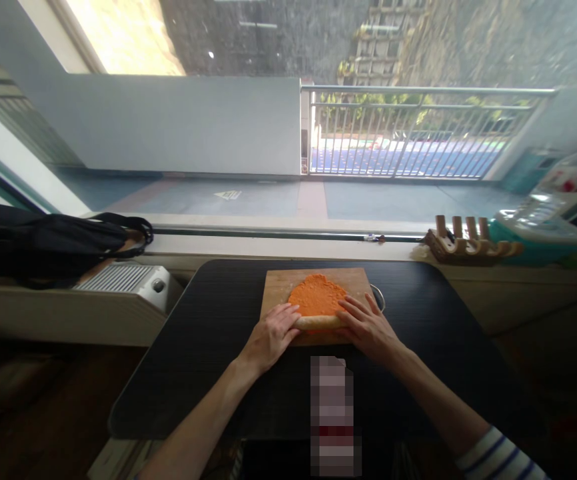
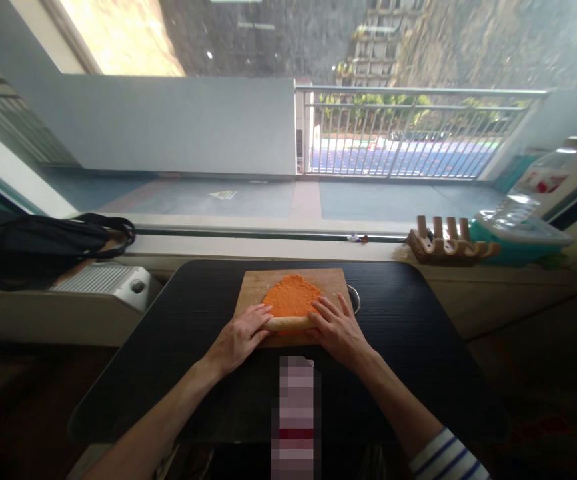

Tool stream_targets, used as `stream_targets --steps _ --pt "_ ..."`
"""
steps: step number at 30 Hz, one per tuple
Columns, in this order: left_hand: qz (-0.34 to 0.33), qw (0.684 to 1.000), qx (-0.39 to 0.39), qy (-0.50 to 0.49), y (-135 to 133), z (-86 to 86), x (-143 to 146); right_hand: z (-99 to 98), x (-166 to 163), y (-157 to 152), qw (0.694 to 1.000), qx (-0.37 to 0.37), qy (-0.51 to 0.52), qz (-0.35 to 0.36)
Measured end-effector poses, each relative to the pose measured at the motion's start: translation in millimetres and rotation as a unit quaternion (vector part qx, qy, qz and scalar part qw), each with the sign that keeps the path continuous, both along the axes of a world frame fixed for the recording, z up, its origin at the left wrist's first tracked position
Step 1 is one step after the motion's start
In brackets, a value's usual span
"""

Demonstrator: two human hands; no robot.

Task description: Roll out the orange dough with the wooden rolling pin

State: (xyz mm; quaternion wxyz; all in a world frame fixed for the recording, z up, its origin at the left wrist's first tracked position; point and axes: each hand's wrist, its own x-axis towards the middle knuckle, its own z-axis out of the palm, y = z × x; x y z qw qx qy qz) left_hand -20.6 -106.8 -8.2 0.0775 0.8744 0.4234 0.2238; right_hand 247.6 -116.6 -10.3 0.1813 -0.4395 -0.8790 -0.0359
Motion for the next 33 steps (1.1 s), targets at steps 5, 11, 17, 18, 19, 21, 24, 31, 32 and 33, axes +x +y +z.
stream_targets --steps 5,11,17,18,19,21,24,31,32,33 --pt "0.007 1.000 -0.006 -0.006 3.1 -1.1 1.7 -0.3 -0.2 4.7 1.000 -0.006 0.002 -0.014" --pt "0.008 1.000 -0.014 -0.016 2.6 -2.9 1.6 -0.6 -0.6 3.8 1.000 -0.018 0.003 -0.018" --pt "-0.006 1.000 -0.009 -0.024 -5.8 -2.9 -4.6 0.3 -3.1 -4.1 1.000 -0.004 -0.001 -0.006" --pt "-0.006 1.000 -0.008 -0.028 -6.9 -3.7 -5.2 -1.2 -3.4 -5.1 1.000 -0.005 0.002 -0.008" --pt "-0.006 0.999 -0.008 -0.031 -7.6 -4.5 -5.6 -3.0 -3.6 -5.8 1.000 -0.005 0.005 -0.011" --pt "-0.005 0.999 -0.008 -0.034 -7.5 -6.0 -5.8 -6.4 -3.8 -6.3 1.000 -0.004 0.010 -0.016" --pt "-0.008 0.999 -0.005 -0.032 -5.7 -6.5 -5.6 -8.4 -3.8 -6.4 1.000 -0.001 0.011 -0.023" --pt "-0.015 1.000 0.009 -0.026 -7.2 -0.8 -7.9 4.3 -6.2 -7.7 1.000 0.015 -0.007 -0.012" --pt "-0.013 1.000 0.009 -0.027 -6.7 0.1 -8.1 6.6 -6.9 -6.4 1.000 0.016 -0.008 -0.012" --pt "-0.010 1.000 0.008 -0.028 -5.6 0.7 -8.2 8.4 -7.6 -4.5 1.000 0.017 -0.008 -0.013"
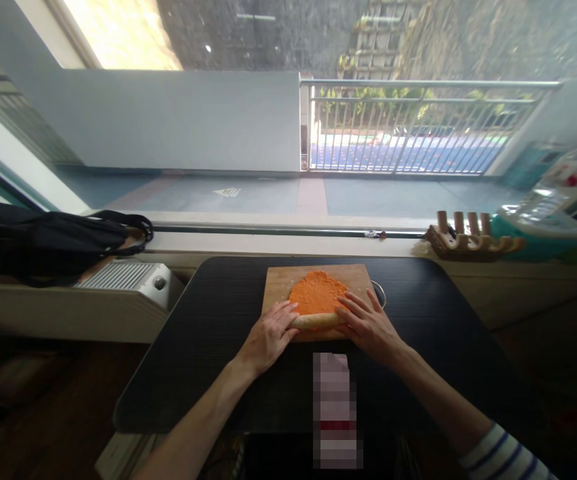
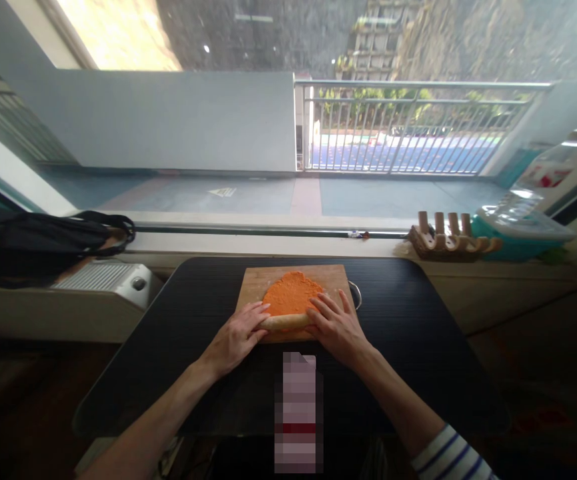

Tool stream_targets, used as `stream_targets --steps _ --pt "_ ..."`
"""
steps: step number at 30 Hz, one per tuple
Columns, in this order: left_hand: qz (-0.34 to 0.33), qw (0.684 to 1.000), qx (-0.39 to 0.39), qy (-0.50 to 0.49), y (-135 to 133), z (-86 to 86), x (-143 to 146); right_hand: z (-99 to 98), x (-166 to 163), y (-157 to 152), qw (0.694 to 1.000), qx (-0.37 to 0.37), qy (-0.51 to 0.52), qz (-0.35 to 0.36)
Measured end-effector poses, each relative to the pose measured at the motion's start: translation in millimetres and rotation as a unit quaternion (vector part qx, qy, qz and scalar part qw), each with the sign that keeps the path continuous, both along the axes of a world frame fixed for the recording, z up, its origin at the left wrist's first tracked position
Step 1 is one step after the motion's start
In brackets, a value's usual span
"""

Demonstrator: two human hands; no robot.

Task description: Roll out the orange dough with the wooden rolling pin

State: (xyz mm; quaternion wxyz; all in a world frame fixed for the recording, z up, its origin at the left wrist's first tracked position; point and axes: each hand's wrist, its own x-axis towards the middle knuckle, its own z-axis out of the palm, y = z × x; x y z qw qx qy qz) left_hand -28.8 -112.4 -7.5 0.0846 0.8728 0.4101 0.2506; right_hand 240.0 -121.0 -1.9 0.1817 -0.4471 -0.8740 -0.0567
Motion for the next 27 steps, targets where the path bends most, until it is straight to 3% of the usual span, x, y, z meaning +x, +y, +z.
stream_targets --steps 10,20,27 --pt "0.009 1.000 -0.024 -0.009 5.8 -6.6 2.4 -9.0 0.0 9.9 0.999 -0.051 0.006 -0.016" --pt "-0.001 1.000 -0.006 0.024 35.9 13.3 8.2 1.5 3.9 32.7 0.999 -0.038 0.000 -0.025" --pt "0.016 1.000 -0.023 0.005 34.4 -3.1 9.2 -9.5 1.9 31.1 0.998 -0.048 0.004 -0.037"
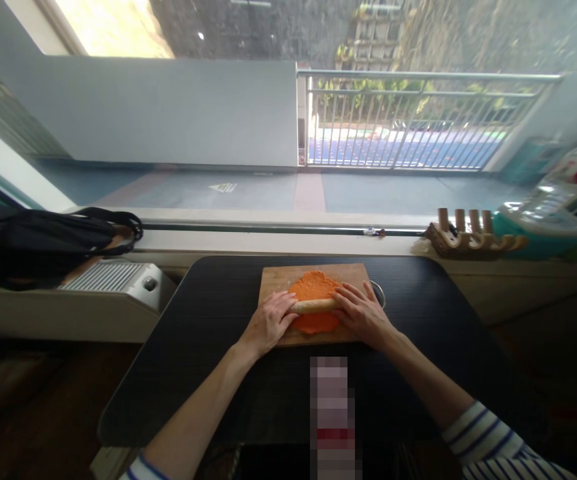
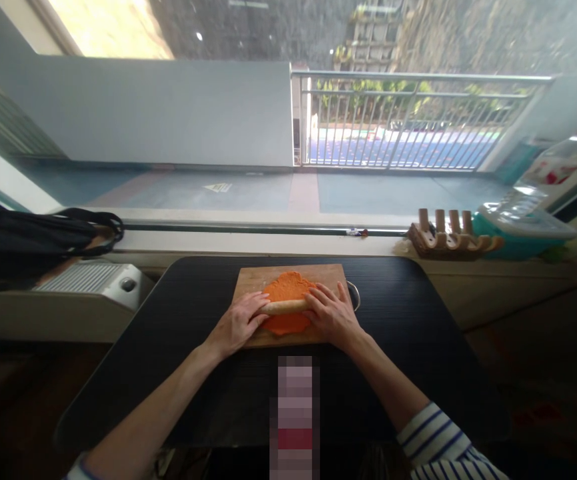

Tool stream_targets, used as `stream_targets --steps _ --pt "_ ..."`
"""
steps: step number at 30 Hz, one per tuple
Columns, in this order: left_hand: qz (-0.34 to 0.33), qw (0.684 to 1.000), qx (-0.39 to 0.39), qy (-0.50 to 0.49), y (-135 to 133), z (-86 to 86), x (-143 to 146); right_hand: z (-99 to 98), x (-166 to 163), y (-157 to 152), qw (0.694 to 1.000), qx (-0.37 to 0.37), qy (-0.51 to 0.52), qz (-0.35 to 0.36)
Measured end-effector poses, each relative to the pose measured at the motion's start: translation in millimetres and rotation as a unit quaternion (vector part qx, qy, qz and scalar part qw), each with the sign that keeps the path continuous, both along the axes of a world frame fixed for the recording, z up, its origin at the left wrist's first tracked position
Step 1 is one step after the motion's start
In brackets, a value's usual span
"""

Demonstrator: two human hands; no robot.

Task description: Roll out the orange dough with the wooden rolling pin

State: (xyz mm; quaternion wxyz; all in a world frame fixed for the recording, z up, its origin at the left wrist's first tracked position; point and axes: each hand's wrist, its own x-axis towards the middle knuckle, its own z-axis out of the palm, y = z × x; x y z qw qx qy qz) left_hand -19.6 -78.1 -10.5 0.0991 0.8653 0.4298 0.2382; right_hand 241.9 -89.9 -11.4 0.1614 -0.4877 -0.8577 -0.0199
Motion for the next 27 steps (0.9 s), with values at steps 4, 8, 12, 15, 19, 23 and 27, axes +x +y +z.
stream_targets --steps 4,8,12,15,19,23,27 --pt "0.008 1.000 0.014 -0.012 -1.2 -3.6 1.2 -5.2 0.3 1.9 1.000 0.011 0.005 -0.004" --pt "0.011 1.000 0.012 -0.001 -1.0 -4.5 1.6 -4.5 0.5 2.2 1.000 0.009 -0.001 -0.004" --pt "0.021 0.999 0.024 0.005 -10.1 -9.0 0.4 -3.4 0.0 -9.7 1.000 0.018 0.012 -0.007" --pt "0.029 0.999 0.035 0.014 -13.8 -10.7 1.9 -2.7 -0.8 -13.3 1.000 0.012 0.019 -0.006" --pt "0.065 0.995 0.051 0.058 -7.9 -8.6 7.6 -0.2 -3.6 -4.2 1.000 -0.009 0.012 -0.027" --pt "0.066 0.991 0.078 0.082 -8.7 -8.6 10.1 -1.1 -3.6 -2.9 0.999 -0.012 0.007 -0.031" --pt "0.067 0.991 0.075 0.087 -7.7 -7.9 11.2 -3.6 -2.5 -0.6 1.000 -0.010 0.001 -0.027"
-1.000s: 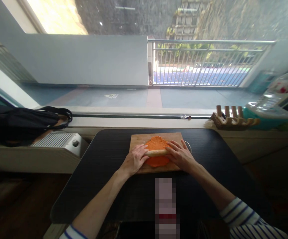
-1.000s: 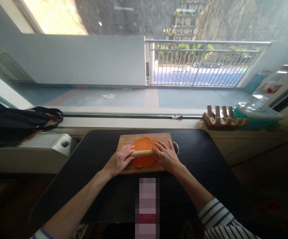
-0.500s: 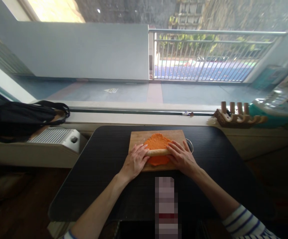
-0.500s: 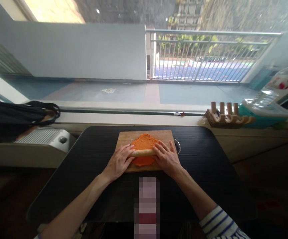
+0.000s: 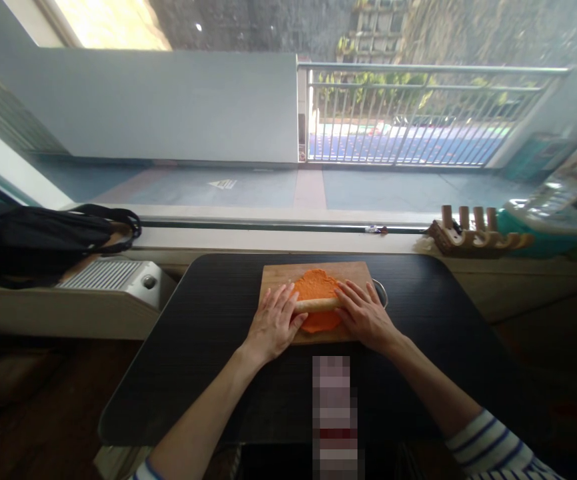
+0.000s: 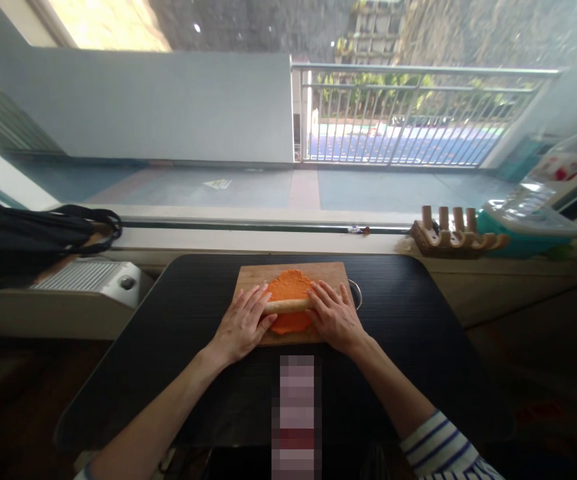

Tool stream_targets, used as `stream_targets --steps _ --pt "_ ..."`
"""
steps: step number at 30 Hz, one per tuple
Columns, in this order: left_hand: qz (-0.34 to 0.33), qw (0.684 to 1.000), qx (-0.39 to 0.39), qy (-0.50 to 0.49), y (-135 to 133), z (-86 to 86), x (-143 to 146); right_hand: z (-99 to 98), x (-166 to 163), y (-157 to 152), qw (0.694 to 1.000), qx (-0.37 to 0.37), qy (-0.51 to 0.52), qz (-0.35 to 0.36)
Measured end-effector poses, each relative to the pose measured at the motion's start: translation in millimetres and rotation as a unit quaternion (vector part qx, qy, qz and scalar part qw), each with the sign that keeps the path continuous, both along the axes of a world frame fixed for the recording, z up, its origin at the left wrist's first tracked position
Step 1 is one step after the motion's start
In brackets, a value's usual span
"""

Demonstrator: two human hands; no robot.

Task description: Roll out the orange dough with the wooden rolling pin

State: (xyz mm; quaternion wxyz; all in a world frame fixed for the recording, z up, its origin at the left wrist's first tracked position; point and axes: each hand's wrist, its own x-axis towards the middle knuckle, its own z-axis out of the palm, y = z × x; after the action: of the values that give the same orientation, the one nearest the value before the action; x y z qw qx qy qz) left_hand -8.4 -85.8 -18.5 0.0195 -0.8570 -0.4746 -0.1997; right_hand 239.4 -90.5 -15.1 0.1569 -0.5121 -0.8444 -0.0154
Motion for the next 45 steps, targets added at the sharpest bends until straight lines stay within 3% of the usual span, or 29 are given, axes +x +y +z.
stream_targets --steps 6,12,19,27,34,41,45 --pt "0.037 0.998 -0.050 0.019 13.4 6.1 4.8 2.2 -3.9 11.9 0.999 -0.020 -0.002 -0.027" --pt "0.023 0.999 -0.041 0.010 0.7 3.0 3.4 -0.4 -1.4 -1.4 1.000 -0.020 -0.003 -0.020" --pt "0.055 0.997 -0.049 0.018 20.8 8.3 9.8 3.9 -8.3 18.6 0.998 -0.026 -0.020 -0.051" --pt "0.042 0.997 -0.044 0.047 -2.7 7.1 5.6 0.3 -5.9 -7.8 0.998 -0.020 -0.034 -0.049" --pt "0.075 0.994 -0.048 0.068 18.0 12.5 11.4 7.3 -13.2 15.5 0.994 -0.057 -0.047 -0.085" --pt "0.063 0.995 -0.043 0.068 9.0 10.0 9.2 3.5 -10.9 3.4 0.995 -0.039 -0.052 -0.073" --pt "0.071 0.993 -0.053 0.075 18.5 13.5 10.4 6.4 -11.5 13.2 0.993 -0.059 -0.059 -0.079"
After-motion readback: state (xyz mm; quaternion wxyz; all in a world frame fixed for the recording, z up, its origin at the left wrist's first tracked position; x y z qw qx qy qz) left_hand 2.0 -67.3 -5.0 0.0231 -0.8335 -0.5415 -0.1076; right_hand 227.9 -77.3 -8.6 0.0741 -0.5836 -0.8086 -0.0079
